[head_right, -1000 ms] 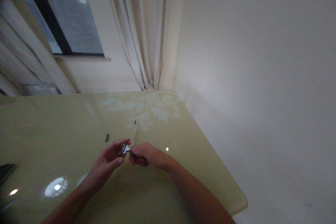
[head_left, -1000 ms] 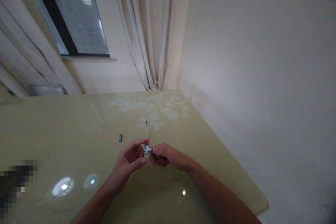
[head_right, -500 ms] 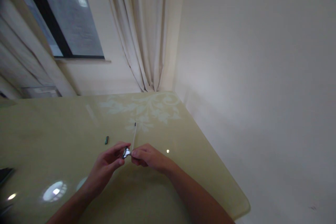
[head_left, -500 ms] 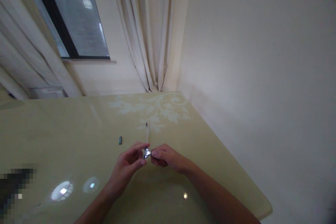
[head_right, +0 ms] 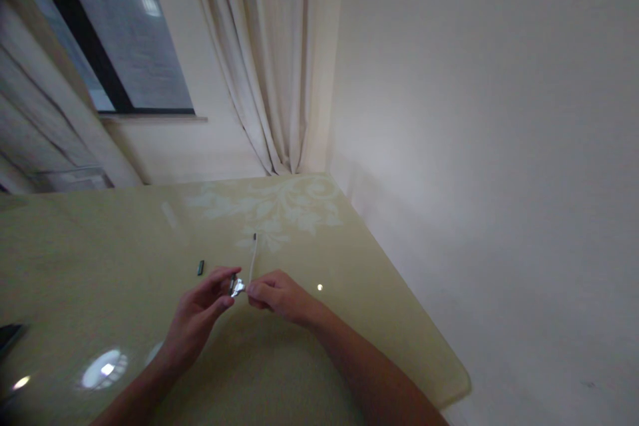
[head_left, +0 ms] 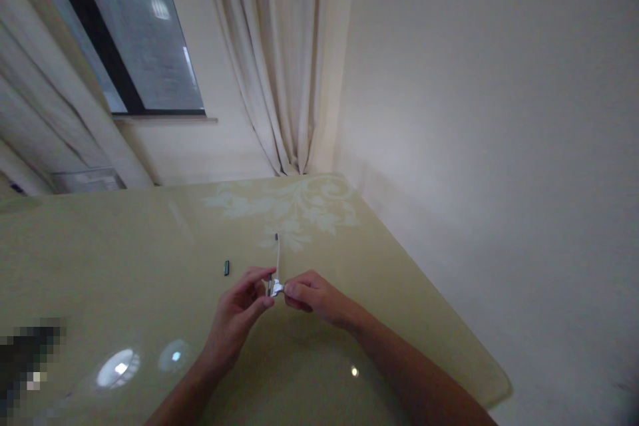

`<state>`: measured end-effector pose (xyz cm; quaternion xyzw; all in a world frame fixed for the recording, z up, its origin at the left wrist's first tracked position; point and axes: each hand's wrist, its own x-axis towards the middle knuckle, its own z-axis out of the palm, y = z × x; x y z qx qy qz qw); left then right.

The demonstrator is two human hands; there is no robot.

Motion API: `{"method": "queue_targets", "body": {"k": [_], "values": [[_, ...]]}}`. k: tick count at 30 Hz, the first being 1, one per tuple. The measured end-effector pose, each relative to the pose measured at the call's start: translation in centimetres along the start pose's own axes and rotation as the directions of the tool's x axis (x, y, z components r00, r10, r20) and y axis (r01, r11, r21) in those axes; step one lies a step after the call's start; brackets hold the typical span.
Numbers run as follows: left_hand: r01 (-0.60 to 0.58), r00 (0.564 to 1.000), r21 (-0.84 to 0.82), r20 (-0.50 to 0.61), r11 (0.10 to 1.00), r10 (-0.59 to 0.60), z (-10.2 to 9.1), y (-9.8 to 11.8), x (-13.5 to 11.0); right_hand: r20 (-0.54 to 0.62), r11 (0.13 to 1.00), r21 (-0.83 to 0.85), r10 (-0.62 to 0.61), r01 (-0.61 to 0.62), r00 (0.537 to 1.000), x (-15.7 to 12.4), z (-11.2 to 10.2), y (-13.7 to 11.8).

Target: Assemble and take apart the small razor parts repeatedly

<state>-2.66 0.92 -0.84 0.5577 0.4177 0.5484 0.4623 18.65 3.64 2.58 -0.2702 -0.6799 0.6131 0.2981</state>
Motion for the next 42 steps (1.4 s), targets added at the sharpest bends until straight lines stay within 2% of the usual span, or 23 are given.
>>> {"method": "queue_targets", "body": {"k": [6, 10, 13, 16, 18, 20, 24, 27, 31, 35, 37, 39, 42], "values": [[-0.027, 0.999, 0.04, -0.019, 0.999, 0.027, -0.8, 0.0, 0.5, -0.035, 0.998, 0.067, -0.002, 0.005, 0.999, 0.3, -0.1, -0.3], [-0.05, 0.998, 0.265, -0.013, 0.963, 0.056, 0.1, 0.7, 1.3, -0.181, 0.98, 0.198, 0.006, 0.031, 0.983, 0.8, -1.3, 0.0], [-0.083, 0.997, 0.482, 0.043, 0.872, 0.07, 2.5, 1.4, 3.0, -0.337, 0.946, 0.306, -0.001, 0.11, 0.941, 1.2, -3.0, 0.0], [-0.176, 0.976, 0.631, 0.209, 0.755, 0.052, 5.9, 1.7, 6.0, -0.502, 0.908, 0.353, -0.021, 0.227, 0.864, 1.4, -5.0, 0.0], [-0.215, 0.962, 0.73, 0.273, 0.648, 0.013, 8.3, 1.2, 8.4, -0.583, 0.892, 0.358, -0.018, 0.276, 0.812, 1.4, -6.1, 0.0], [-0.136, 0.967, 0.823, 0.231, 0.552, -0.106, 10.1, 0.4, 10.6, -0.627, 0.885, 0.362, -0.001, 0.293, 0.779, 1.3, -7.0, 0.2], [-0.003, 0.972, 0.859, 0.122, 0.512, -0.2, 11.9, -1.5, 13.1, -0.655, 0.86, 0.4, 0.028, 0.315, 0.755, 1.3, -7.8, 0.6], [0.061, 0.967, 0.854, 0.079, 0.516, -0.244, 11.7, -2.4, 13.5, -0.658, 0.832, 0.444, 0.05, 0.334, 0.751, 1.3, -8.0, 0.7], [0.084, 0.962, 0.846, 0.068, 0.526, -0.263, 11.5, -2.9, 13.6, -0.645, 0.798, 0.489, 0.057, 0.354, 0.762, 1.4, -7.8, 0.6], [0.066, 0.97, 0.838, 0.073, 0.542, -0.232, 11.9, -2.6, 13.6, -0.626, 0.792, 0.515, 0.086, 0.328, 0.775, 1.2, -7.6, 0.5], [0.033, 0.977, 0.826, 0.092, 0.562, -0.192, 11.4, -2.2, 13.1, -0.622, 0.796, 0.521, 0.105, 0.309, 0.776, 1.2, -7.6, 0.5], [-0.026, 0.985, 0.803, 0.123, 0.595, -0.123, 9.5, -1.7, 11.9, -0.616, 0.798, 0.522, 0.11, 0.3, 0.78, 1.1, -7.6, 0.6], [-0.144, 0.988, 0.758, 0.151, 0.636, 0.043, 3.6, -1.3, 9.4, -0.598, 0.815, 0.51, 0.107, 0.275, 0.794, 1.2, -7.3, 0.7]]}}
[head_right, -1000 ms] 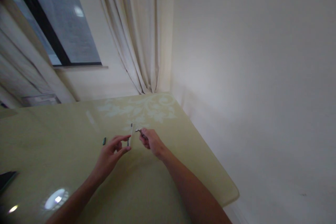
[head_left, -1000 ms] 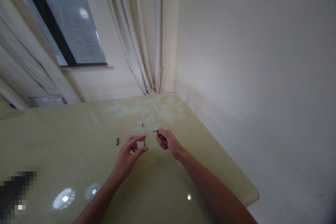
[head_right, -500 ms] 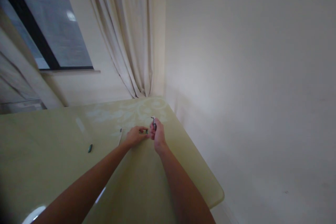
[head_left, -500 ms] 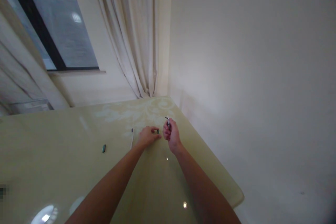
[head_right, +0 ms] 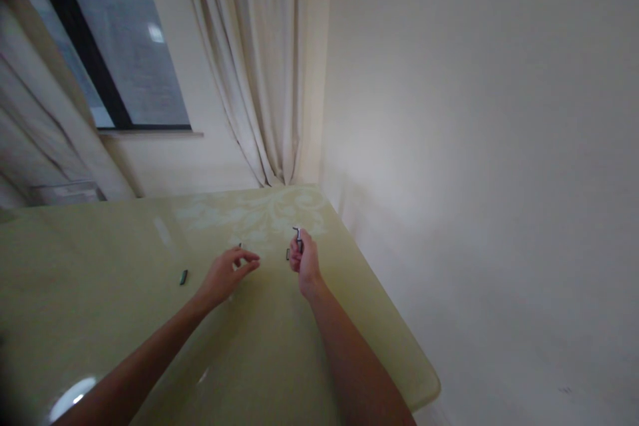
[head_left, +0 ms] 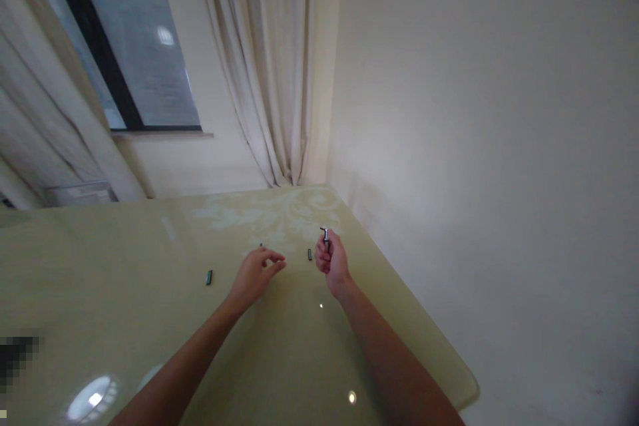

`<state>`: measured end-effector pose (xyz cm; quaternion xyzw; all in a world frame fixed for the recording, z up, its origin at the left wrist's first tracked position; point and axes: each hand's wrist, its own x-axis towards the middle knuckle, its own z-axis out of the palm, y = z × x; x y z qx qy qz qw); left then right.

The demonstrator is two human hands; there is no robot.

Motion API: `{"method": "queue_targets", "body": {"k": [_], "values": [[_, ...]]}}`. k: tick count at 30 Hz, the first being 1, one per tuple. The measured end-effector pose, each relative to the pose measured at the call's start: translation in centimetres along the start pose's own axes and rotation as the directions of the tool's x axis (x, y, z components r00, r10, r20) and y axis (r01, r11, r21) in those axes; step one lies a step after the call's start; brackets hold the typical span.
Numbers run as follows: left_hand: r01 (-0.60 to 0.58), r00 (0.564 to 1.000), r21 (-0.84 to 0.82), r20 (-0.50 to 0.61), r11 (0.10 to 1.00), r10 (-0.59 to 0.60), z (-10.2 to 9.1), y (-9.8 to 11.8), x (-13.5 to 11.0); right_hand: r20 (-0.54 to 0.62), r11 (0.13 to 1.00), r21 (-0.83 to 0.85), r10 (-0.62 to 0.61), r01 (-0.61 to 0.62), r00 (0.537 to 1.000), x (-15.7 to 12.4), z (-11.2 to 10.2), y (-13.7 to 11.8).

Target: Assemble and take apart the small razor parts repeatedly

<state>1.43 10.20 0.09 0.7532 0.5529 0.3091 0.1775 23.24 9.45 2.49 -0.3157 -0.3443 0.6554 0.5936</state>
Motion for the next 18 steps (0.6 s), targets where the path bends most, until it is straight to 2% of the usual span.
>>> {"method": "queue_targets", "body": {"k": [2, 4, 7, 10, 13, 18], "values": [[0.057, 0.994, 0.048, -0.1, 0.997, -0.052, -3.0, -3.7, -2.5, 0.021, 1.0, -0.026, 0.008, -0.008, 1.0, -0.1, 0.3, 0.3], [0.172, 0.972, 0.15, -0.187, 0.974, -0.142, -5.6, -7.1, -4.7, 0.045, 0.999, -0.043, 0.022, -0.02, 0.999, -0.3, 0.7, 0.7], [0.348, 0.931, 0.294, -0.216, 0.89, -0.293, -7.7, -10.2, -6.8, 0.091, 0.994, -0.08, 0.086, -0.079, 0.992, -0.8, 1.3, 1.4], [0.367, 0.93, 0.358, -0.154, 0.859, -0.333, -7.8, -10.8, -7.2, 0.135, 0.978, -0.14, 0.175, -0.156, 0.975, -1.4, 1.8, 2.0], [0.352, 0.936, 0.351, -0.115, 0.867, -0.334, -7.5, -10.8, -7.0, 0.141, 0.968, -0.177, 0.202, -0.176, 0.969, -2.1, 2.2, 2.3], [0.294, 0.949, 0.245, -0.189, 0.924, -0.252, -7.3, -10.9, -6.9, 0.146, 0.947, -0.247, 0.245, -0.205, 0.958, -3.0, 2.8, 2.9]]}}
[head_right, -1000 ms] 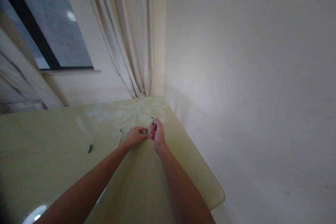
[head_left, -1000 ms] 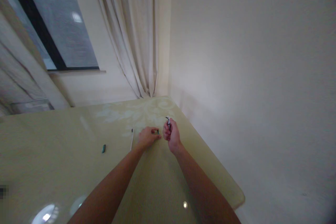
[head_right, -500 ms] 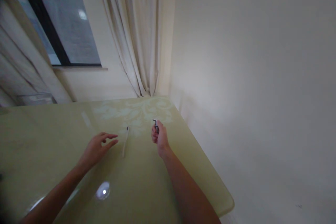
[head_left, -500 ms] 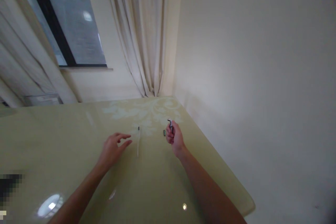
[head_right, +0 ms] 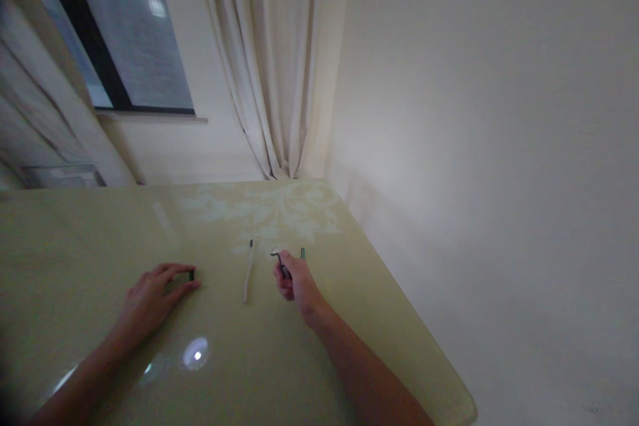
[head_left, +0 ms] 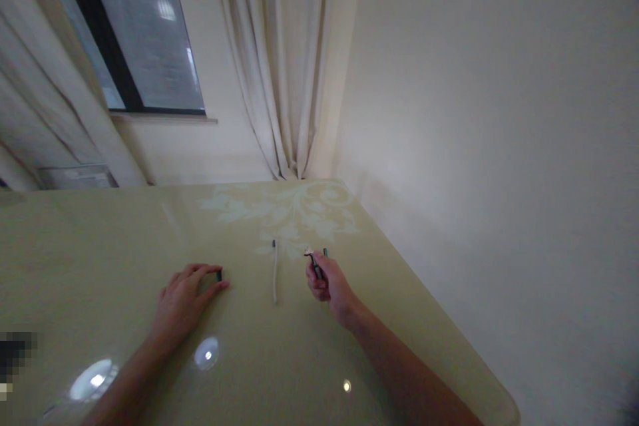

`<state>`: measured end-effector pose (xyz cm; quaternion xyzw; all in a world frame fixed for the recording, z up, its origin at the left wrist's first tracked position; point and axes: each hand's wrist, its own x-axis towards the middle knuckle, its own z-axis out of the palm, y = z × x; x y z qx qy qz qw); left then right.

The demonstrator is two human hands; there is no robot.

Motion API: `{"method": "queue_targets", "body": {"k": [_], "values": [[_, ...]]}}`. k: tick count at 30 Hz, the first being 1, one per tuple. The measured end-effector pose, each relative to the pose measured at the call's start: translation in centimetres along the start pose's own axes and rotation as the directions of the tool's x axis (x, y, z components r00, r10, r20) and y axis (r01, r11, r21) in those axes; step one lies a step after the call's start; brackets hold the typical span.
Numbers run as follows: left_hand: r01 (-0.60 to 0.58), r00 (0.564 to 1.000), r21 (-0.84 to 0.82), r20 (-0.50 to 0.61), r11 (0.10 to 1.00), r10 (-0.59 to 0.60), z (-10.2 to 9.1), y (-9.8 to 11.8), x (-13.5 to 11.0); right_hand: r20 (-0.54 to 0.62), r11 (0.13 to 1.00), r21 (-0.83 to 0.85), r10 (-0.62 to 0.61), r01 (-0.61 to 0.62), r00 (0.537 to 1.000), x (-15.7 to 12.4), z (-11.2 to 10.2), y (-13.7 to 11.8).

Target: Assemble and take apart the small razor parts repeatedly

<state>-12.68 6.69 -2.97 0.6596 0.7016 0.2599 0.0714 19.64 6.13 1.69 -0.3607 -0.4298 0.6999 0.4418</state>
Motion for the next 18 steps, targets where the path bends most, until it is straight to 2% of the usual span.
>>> {"method": "queue_targets", "body": {"k": [3, 5, 7, 11, 15, 18], "values": [[-0.111, 0.988, -0.222, -0.131, 0.969, 0.083, 0.0, 1.8, -1.2, 0.028, 0.998, -0.06, -0.015, 0.017, 1.0, -0.6, 0.7, 0.4], [-0.215, 0.967, -0.357, -0.208, 0.909, 0.147, -0.1, 4.0, -2.7, 0.065, 0.991, -0.127, -0.039, 0.047, 0.997, -1.1, 1.3, 0.7], [-0.288, 0.95, -0.422, -0.236, 0.86, 0.203, -0.1, 6.3, -4.4, 0.108, 0.979, -0.19, -0.049, 0.069, 0.993, -1.7, 2.0, 1.0], [-0.351, 0.936, -0.522, -0.216, 0.777, 0.278, -0.3, 9.5, -7.1, 0.201, 0.982, -0.182, -0.008, 0.045, 0.979, -2.5, 3.2, 1.3], [-0.318, 0.945, -0.649, -0.157, 0.692, 0.287, -0.3, 10.3, -7.9, 0.261, 0.994, -0.109, 0.021, 0.008, 0.965, -2.9, 3.6, 1.4], [-0.247, 0.964, -0.689, -0.101, 0.682, 0.247, -0.2, 10.4, -7.9, 0.244, 0.995, -0.095, 0.017, 0.006, 0.97, -2.9, 3.6, 1.5]]}}
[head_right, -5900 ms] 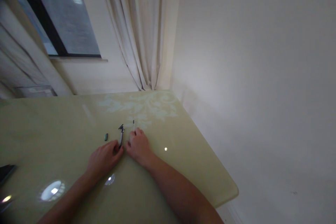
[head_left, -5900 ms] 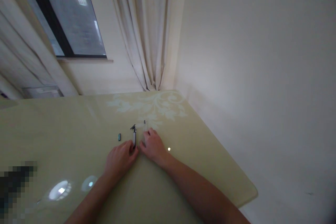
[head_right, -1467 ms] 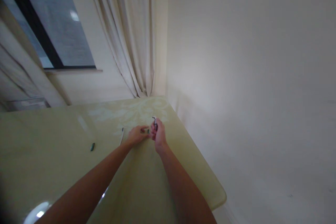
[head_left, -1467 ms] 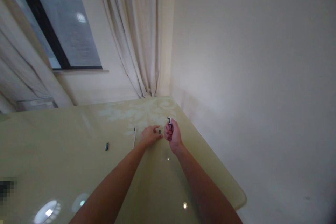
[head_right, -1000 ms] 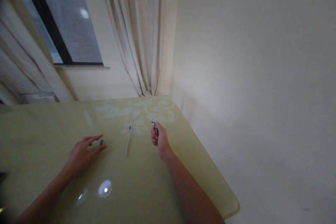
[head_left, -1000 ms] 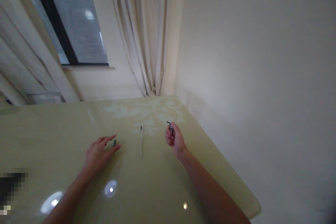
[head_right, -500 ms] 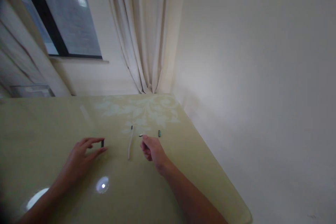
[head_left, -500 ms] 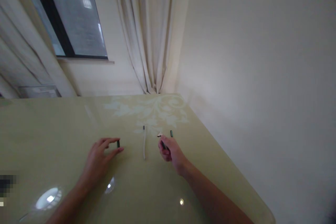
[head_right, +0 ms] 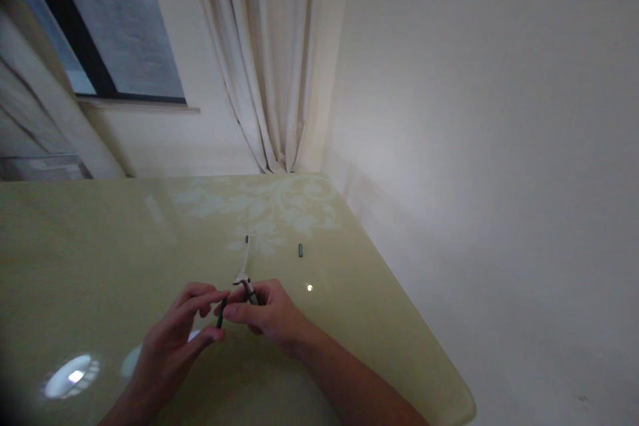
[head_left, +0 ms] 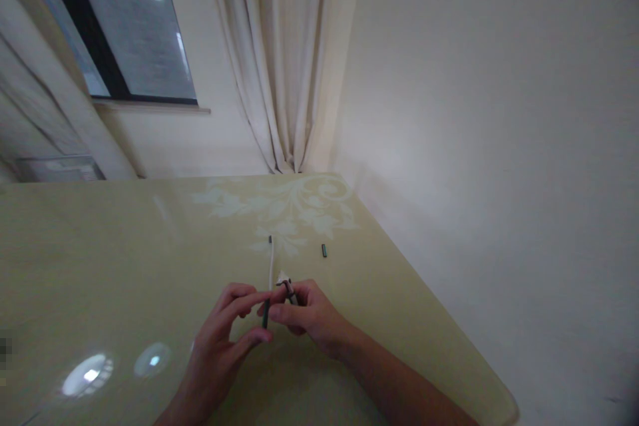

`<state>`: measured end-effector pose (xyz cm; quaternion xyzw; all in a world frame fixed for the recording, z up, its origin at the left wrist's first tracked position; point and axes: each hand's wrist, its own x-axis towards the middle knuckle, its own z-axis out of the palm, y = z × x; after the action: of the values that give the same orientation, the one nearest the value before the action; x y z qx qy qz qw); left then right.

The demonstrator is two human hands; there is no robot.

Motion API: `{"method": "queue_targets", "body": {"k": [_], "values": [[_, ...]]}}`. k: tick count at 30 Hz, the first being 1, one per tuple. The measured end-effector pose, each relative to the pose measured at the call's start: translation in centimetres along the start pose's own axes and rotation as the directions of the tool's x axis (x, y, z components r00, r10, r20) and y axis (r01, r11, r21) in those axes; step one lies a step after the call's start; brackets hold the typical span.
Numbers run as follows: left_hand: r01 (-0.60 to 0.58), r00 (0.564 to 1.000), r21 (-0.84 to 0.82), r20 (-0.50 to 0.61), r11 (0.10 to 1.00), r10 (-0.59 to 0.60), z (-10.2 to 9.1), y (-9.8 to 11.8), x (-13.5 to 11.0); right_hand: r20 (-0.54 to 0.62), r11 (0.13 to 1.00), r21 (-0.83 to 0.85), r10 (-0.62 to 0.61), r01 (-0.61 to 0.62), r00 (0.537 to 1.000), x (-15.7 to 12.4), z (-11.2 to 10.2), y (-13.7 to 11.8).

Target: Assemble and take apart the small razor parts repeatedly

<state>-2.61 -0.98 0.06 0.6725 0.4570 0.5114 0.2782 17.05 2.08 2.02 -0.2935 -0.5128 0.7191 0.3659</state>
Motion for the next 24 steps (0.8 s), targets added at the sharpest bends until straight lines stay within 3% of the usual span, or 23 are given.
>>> {"method": "queue_targets", "body": {"k": [10, 15, 19, 24], "values": [[0.113, 0.994, -0.138, 0.009, 0.984, -0.113, 0.4, -0.4, -0.3, -0.095, 0.996, -0.077, -0.045, 0.038, 0.994, 0.1, -0.1, 0.6], [0.34, 0.94, -0.189, 0.044, 0.921, -0.338, 0.1, 0.4, 0.6, -0.115, 0.959, -0.265, -0.14, 0.105, 0.983, -0.1, -0.5, -0.1], [0.538, 0.843, -0.272, 0.16, 0.798, -0.514, 0.2, -0.1, 0.8, -0.086, 0.795, -0.54, -0.377, 0.274, 0.922, -0.5, -0.3, -1.1], [0.642, 0.767, -0.353, 0.314, 0.681, -0.56, 1.1, -1.3, 0.2, 0.024, 0.565, -0.736, -0.528, 0.373, 0.849, -1.0, 0.0, -1.1]]}}
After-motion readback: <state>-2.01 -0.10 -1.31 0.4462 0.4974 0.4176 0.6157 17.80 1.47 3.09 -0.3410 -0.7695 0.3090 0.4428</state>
